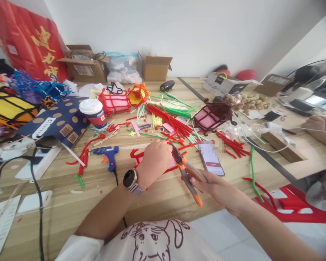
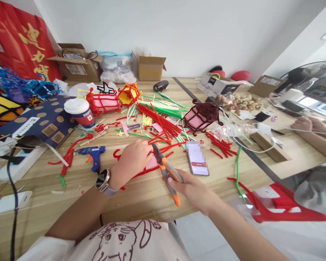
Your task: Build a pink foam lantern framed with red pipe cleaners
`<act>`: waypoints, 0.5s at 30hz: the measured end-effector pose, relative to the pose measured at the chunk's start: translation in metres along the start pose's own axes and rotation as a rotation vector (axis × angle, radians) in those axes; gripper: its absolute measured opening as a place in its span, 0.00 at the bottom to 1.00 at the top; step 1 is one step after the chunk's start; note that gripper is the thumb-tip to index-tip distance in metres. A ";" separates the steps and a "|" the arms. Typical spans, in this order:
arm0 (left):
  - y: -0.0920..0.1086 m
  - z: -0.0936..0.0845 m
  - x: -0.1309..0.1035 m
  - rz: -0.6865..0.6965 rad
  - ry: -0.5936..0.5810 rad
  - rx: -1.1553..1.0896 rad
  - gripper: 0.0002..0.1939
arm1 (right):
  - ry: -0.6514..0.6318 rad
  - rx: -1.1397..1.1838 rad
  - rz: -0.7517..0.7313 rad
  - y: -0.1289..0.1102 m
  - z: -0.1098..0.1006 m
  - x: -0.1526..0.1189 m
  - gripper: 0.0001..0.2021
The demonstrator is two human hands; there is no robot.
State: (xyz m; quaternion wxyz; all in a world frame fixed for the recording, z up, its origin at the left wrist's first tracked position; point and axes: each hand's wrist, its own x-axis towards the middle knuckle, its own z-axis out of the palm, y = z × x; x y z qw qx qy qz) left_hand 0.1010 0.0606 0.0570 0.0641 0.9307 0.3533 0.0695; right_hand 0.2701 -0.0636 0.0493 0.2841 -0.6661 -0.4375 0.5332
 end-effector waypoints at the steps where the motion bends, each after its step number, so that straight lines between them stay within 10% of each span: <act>1: 0.000 0.000 0.000 -0.001 0.001 0.000 0.12 | 0.000 -0.006 -0.006 -0.001 0.000 0.000 0.33; 15: 0.001 0.000 0.001 0.015 0.032 0.011 0.12 | -0.003 -0.012 0.016 -0.010 0.005 0.000 0.30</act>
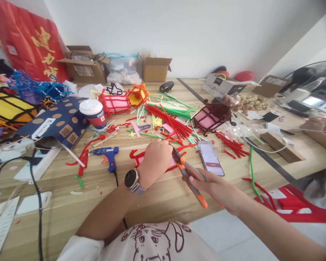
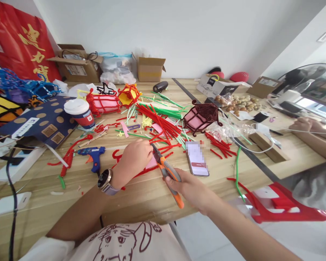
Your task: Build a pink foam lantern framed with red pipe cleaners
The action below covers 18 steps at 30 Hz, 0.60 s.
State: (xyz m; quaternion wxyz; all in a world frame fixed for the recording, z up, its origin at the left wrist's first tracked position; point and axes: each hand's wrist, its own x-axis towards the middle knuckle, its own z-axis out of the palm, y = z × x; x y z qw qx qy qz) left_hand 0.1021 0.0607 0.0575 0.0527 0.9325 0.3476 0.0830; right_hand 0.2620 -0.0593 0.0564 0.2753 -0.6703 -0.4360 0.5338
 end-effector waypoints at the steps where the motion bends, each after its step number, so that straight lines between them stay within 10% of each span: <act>1: 0.000 0.000 0.000 -0.001 0.001 0.005 0.12 | 0.001 0.004 -0.001 -0.001 0.000 0.000 0.30; 18: -0.003 0.000 0.001 -0.006 0.045 0.028 0.11 | -0.023 0.173 0.206 -0.019 0.005 -0.002 0.23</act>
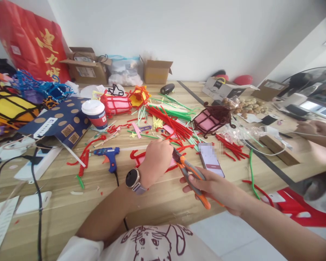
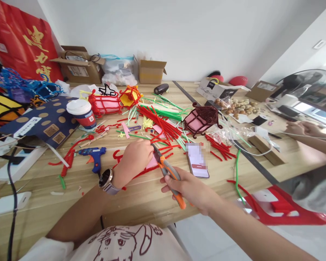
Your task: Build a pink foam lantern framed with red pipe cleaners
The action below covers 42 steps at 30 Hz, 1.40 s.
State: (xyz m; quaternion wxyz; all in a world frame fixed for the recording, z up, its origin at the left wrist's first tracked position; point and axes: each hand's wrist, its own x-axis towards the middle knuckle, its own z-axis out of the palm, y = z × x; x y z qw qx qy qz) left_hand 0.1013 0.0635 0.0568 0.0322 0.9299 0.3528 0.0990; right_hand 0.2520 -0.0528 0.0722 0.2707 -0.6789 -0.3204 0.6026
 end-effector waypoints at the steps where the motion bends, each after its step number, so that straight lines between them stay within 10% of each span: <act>1: 0.000 0.000 0.000 0.000 0.000 0.000 0.11 | 0.001 0.002 -0.005 0.000 0.001 0.000 0.23; 33: -0.001 0.006 0.003 -0.026 0.026 -0.066 0.13 | 0.029 -0.102 -0.018 0.002 0.005 0.020 0.15; 42: -0.011 0.008 0.006 -0.024 0.089 -0.099 0.13 | -0.121 0.197 0.015 -0.002 0.000 0.022 0.17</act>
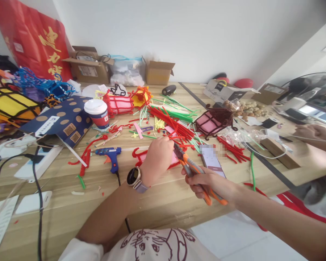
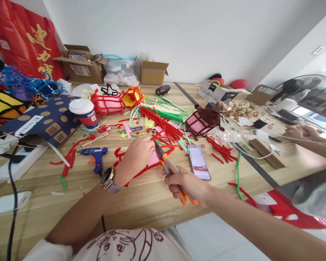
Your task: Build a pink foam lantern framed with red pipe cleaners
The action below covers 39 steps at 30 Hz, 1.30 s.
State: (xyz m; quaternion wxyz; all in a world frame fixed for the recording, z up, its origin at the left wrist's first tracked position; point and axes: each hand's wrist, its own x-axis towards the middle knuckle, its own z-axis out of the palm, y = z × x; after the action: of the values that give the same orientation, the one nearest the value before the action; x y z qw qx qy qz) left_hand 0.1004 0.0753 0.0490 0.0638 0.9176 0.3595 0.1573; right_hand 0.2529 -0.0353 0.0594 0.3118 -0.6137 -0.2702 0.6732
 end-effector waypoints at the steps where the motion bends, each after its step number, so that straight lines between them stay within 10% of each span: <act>1: -0.001 0.000 0.000 0.000 -0.005 0.003 0.12 | 0.009 -0.008 -0.009 0.000 0.000 0.000 0.16; 17: 0.000 0.006 0.001 0.031 0.011 -0.003 0.11 | 0.114 -0.223 -0.009 -0.020 0.004 -0.008 0.13; 24: 0.002 0.007 0.003 -0.066 0.011 -0.024 0.13 | 0.350 -0.861 -0.289 -0.017 -0.001 0.006 0.08; 32: -0.001 -0.001 0.004 -0.057 0.007 -0.071 0.14 | 0.038 -0.156 -0.015 -0.020 0.002 0.001 0.17; 39: 0.000 -0.002 0.004 -0.076 0.010 -0.048 0.15 | 0.323 -0.798 -0.330 -0.021 -0.006 0.011 0.09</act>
State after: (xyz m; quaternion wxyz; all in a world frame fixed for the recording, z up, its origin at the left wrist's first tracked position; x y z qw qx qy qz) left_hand 0.1021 0.0778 0.0521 0.0899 0.9007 0.3906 0.1678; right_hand 0.2602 -0.0133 0.0672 0.1924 -0.7317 -0.5502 0.3535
